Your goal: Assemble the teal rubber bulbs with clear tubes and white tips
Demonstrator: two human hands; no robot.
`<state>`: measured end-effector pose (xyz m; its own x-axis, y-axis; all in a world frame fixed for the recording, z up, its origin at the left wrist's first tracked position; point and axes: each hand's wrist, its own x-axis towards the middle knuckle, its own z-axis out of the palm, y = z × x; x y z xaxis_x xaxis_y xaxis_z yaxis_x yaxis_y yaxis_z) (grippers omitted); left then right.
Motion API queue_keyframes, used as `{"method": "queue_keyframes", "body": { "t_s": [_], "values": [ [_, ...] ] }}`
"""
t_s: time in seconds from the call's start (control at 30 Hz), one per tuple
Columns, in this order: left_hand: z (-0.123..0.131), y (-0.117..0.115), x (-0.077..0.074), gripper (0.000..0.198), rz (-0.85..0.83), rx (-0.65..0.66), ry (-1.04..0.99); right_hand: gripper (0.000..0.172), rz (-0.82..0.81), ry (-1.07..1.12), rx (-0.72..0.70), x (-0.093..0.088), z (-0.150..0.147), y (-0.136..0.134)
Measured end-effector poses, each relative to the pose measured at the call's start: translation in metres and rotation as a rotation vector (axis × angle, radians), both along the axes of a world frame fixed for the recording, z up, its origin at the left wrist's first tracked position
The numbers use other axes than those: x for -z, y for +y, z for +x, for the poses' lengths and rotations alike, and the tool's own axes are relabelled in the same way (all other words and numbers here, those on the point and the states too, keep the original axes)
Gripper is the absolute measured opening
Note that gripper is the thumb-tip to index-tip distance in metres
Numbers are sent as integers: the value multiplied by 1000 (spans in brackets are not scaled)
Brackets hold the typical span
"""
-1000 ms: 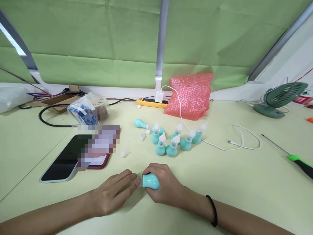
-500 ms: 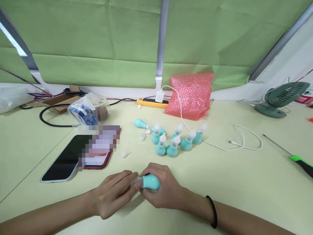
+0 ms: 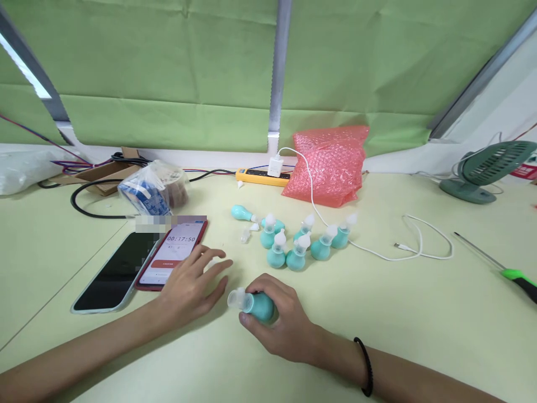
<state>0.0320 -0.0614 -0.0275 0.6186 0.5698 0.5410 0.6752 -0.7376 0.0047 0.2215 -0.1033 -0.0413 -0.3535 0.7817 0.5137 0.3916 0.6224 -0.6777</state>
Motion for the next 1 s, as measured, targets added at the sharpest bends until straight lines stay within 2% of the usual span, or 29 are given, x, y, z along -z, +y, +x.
{"method": "queue_keyframes", "body": {
  "t_s": [0.07,0.13,0.3,0.37,0.43,0.53,0.6,0.7,0.8,1.0],
  "values": [
    [-1,6,-5,16,11,-161,170,24,-4,8,11,0,0,0],
    [-2,9,-7,16,-27,-244,278,25,-8,13,21,1,0,-1],
    [-4,11,-10,17,-129,-237,330,24,-7,-10,80,2,1,-2],
    [-4,8,-15,15,-236,-206,215,23,13,-9,74,2,0,-2],
    [-3,2,-23,14,-476,-140,-63,22,24,-3,72,2,0,-1],
    [-1,-6,-35,15,-869,37,-544,21,14,9,78,3,-1,-1],
    [1,-11,-39,15,-1053,130,-725,20,7,21,84,4,0,-1],
    [1,-13,-39,16,-1200,140,-787,21,7,40,105,5,0,-1],
    [2,-11,-35,16,-1245,104,-743,20,20,48,119,6,0,-2],
    [1,-8,-30,21,-1328,120,-736,21,70,37,143,7,0,0]
  ]
}}
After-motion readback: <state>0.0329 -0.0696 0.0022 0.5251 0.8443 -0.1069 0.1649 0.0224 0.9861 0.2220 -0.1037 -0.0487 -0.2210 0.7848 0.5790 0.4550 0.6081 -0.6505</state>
